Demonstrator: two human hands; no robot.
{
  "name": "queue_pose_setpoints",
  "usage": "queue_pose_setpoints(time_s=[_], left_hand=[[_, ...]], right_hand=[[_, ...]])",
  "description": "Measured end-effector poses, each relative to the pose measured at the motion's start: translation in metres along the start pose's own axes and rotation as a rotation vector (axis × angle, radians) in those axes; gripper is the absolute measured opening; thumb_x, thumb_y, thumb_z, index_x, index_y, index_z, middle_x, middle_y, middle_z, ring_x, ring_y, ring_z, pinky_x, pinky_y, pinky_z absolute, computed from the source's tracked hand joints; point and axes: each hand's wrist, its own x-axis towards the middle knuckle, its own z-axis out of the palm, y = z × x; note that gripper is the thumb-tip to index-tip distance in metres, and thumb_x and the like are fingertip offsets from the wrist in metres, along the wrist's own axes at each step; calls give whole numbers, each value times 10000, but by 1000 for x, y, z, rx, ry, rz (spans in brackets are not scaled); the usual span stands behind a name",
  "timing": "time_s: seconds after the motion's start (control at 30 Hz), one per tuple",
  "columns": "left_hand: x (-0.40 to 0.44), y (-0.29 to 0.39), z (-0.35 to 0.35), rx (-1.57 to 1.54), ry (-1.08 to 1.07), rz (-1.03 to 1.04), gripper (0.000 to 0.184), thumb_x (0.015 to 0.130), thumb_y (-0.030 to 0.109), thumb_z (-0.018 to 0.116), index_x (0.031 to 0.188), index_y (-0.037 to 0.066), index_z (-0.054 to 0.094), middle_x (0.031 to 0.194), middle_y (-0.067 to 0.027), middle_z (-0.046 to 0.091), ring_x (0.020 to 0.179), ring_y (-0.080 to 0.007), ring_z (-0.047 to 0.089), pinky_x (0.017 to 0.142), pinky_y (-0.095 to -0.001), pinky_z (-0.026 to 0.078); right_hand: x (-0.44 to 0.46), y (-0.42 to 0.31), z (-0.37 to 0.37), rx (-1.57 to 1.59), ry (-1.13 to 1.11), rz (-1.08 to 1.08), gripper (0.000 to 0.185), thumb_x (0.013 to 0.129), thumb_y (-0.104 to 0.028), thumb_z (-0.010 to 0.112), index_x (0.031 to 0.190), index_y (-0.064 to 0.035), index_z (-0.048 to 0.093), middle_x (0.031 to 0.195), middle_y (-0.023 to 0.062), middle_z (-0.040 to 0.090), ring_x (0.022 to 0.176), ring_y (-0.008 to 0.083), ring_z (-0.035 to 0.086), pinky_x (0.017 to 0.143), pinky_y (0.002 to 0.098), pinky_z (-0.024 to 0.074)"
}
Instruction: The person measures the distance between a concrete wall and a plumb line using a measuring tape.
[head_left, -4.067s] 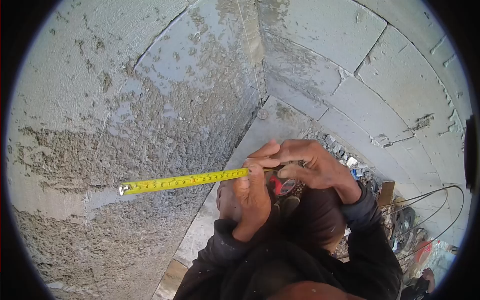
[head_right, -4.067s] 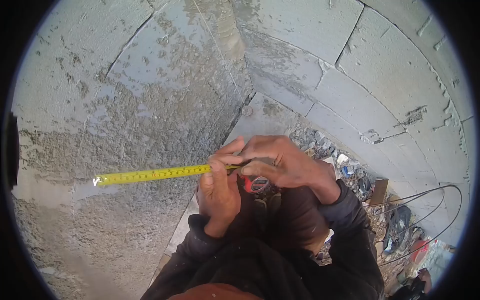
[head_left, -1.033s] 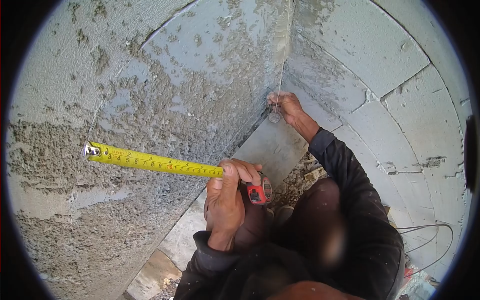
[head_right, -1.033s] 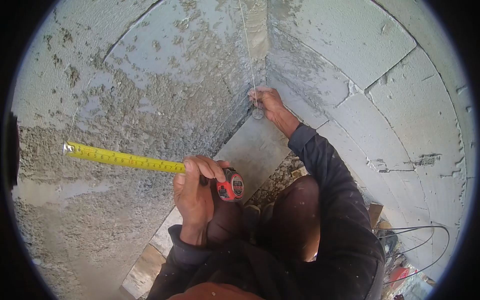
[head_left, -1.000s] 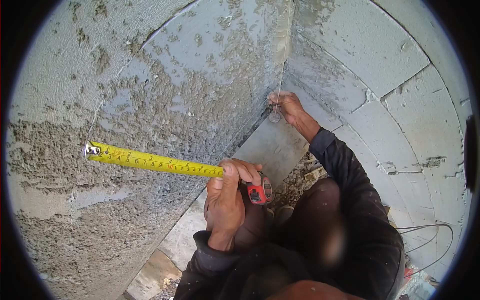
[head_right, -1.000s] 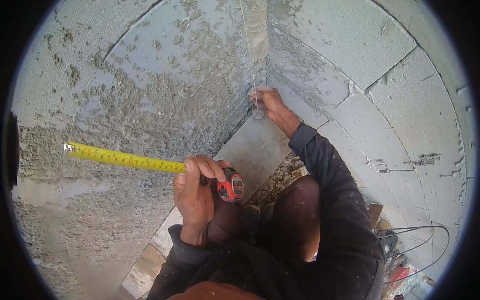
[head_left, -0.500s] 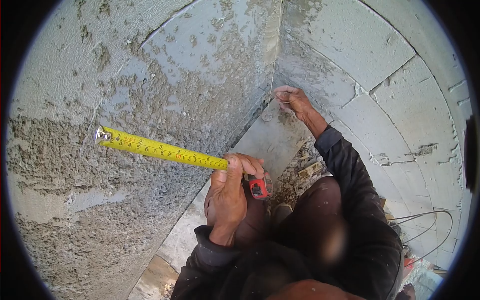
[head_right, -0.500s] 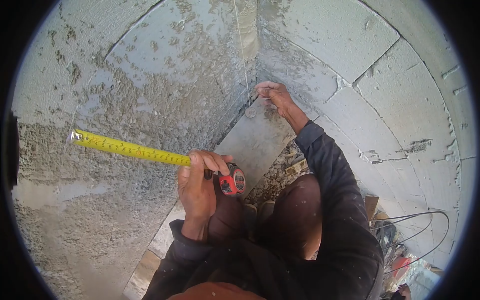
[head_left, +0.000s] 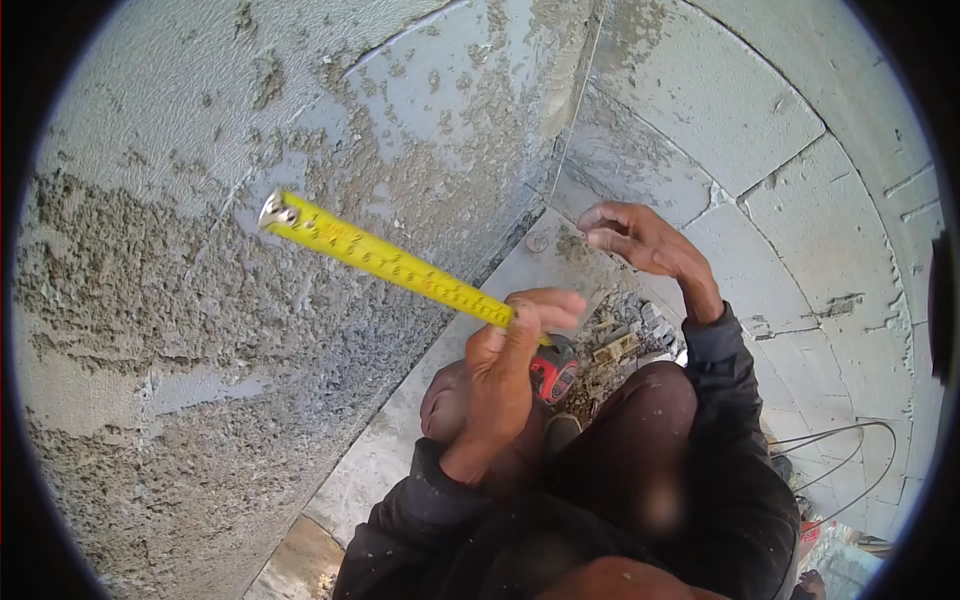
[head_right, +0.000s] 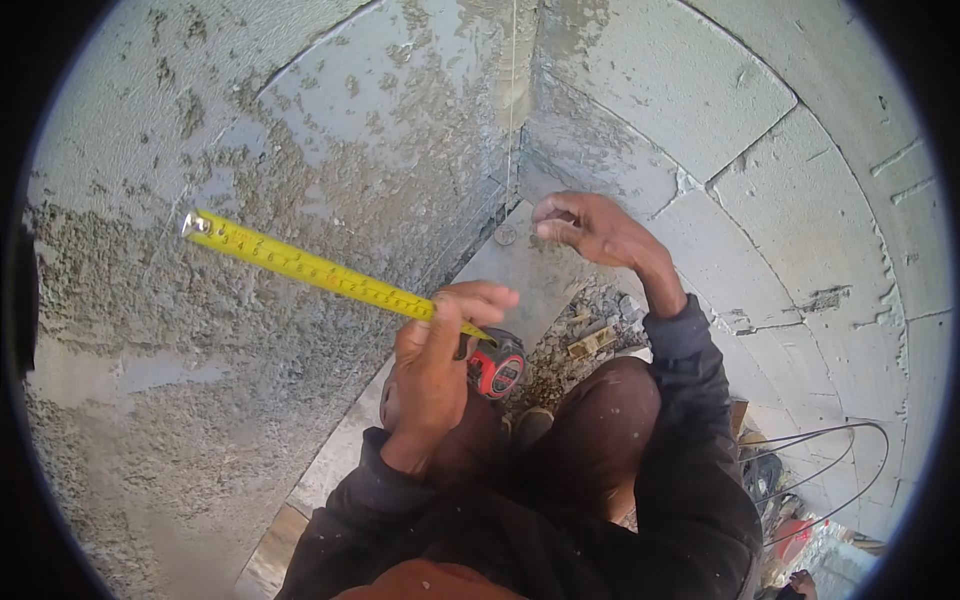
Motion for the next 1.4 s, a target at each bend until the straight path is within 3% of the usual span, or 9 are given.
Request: queue_pose_setpoints(time_s=[0.17, 0.37, 0.53, 0.8, 0.9, 1.07, 1.2, 1.37, 1.4], left_hand=[[32, 3, 50, 419, -199, 351, 429, 1178, 275, 504, 1205, -38, 797, 1630, -273, 489, 1631, -437, 278, 1325, -559, 195], [44, -11, 99, 573, -266, 314, 518, 1125, 407, 593, 1352, -42, 715, 1707, -345, 336, 1618, -571, 223, 1307, -608, 213], [18, -21, 67, 651, -368, 466, 509, 881, 110, 813, 1364, -9, 707, 1463, -284, 622, 1456, -464, 534, 1228, -558, 407], [-18, 171, -74, 796, 588, 1545, 410, 935, 10, 767, 1330, -24, 660, 1337, -202, 680, 1264, -340, 658, 1162, -471, 519], [-74, 210, -128, 934, 984, 1817, 396, 976, 31, 750, 1338, -49, 610, 1324, -185, 669, 1221, -277, 667, 1158, -436, 531], [-130, 217, -207, 1388, 1186, 1709, 477, 1017, 136, 756, 1446, 2, 598, 1433, -140, 580, 1382, -282, 548, 1243, -501, 422], [-147, 213, -243, 1616, 1290, 1389, 550, 1113, 289, 634, 1560, -22, 556, 1735, -293, 304, 1695, -353, 100, 1329, -612, 179], [-142, 207, -256, 1552, 1295, 1421, 637, 1136, 448, 550, 1586, -3, 566, 1752, -318, 272, 1703, -378, 63, 1339, -617, 104], [-148, 209, -266, 1634, 1290, 1441, 523, 1174, 427, 511, 1540, 61, 591, 1658, -115, 389, 1583, -259, 292, 1308, -486, 276]], right_hand=[[-105, -60, 66, 189, 137, -406, 728, 1100, -408, 663, 1644, 17, 433, 1383, 175, 684, 1302, 286, 659, 1138, 431, 491], [-151, -74, 102, 637, 816, -74, 476, 1168, -338, 552, 1449, 43, 603, 1139, 40, 710, 943, 117, 669, 813, 248, 511], [-184, -15, 42, 58, 907, 212, 342, 1157, -303, 569, 1050, -37, 756, 776, -2, 666, 708, 73, 601, 624, 259, 440], [-174, 25, 50, -462, 772, 407, 274, 1075, -272, 631, 1130, -66, 803, 799, 190, 724, 709, 363, 719, 701, 452, 548], [-166, 38, 54, -454, 746, 358, 275, 1093, -271, 615, 1092, -72, 805, 683, 84, 688, 644, 205, 701, 615, 384, 510], [-151, 25, 59, -408, 653, 423, 289, 1080, -317, 656, 1164, -88, 811, 724, 159, 706, 674, 318, 714, 670, 436, 532], [-140, 45, 65, -529, 656, 314, 294, 1084, -326, 645, 1173, -105, 816, 661, 110, 698, 647, 262, 719, 677, 415, 546], [-131, 34, 71, -418, 580, 436, 294, 1082, -306, 631, 1172, -93, 814, 655, 89, 697, 652, 242, 723, 683, 402, 551], [-129, 31, 72, -406, 569, 454, 296, 1083, -307, 631, 1165, -88, 812, 648, 85, 691, 642, 233, 716, 675, 396, 548]])
